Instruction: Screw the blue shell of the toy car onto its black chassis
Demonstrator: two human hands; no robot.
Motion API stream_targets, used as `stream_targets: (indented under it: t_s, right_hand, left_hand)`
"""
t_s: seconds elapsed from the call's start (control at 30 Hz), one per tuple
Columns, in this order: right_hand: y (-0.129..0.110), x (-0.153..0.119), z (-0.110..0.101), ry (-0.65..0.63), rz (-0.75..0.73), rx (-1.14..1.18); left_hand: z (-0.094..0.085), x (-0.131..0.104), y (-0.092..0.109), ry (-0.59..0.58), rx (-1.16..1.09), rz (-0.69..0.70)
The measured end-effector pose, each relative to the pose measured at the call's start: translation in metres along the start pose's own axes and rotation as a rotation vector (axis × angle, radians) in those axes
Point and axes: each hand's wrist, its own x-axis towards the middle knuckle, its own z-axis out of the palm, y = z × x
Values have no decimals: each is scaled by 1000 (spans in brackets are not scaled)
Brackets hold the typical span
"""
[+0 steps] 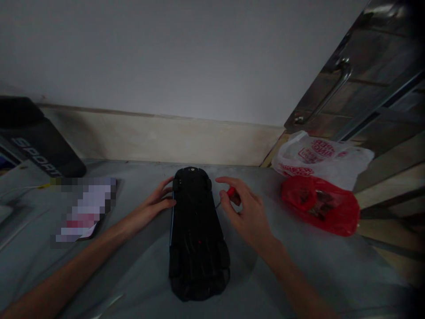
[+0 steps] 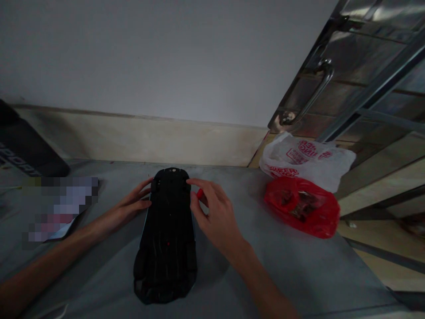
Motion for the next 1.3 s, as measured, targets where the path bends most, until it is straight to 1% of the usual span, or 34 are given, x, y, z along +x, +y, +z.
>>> stream_targets:
  t_s: [0.07,0.13,0.33,0.4,0.5,0.57,0.73,0.9,1.0,1.17,1.23,1.3]
  right_hand:
    - [0,0,-2,-36,-53,-3]
    - [1,0,-2,-52,-75,-4]
    - [6,-2,7,45,-24,-42]
    - [4,-1,6,21,-29,-26]
    - [0,0,3,-50,-77,-11]
    - [0,1,1,-61,-94,-23]
    - [6,-1,4,24,-88,-93]
    - [8,-4,6,-50,-102,-56]
    - [7,-3,5,-62,-90,-48]
    - [7,-2,6,4,11,-41]
    - [6,-2,5,-21,20,-20]
    - [5,-2,4,-53,-4,-5]
  left_hand:
    - [1,0,2,-1,-16,5]
    - [2,0,4,-4,-20,2]
    - [6,-3,7,38,-4,-23]
    - [8,-4,9,32,-22,-17]
    - [9,-5,12,19,-38,-30]
    - [9,-6,13,31,-21,-42]
    - [5,-7,11,52,22,-57]
    - [5,-6,10,48,30,-56]
    - [5,-5,9,46,47,-49]
    - [5,-6,8,45,50,-42]
    - [5,-7,8,49,39,-45]
    - [4,-7,8,51,30,-45]
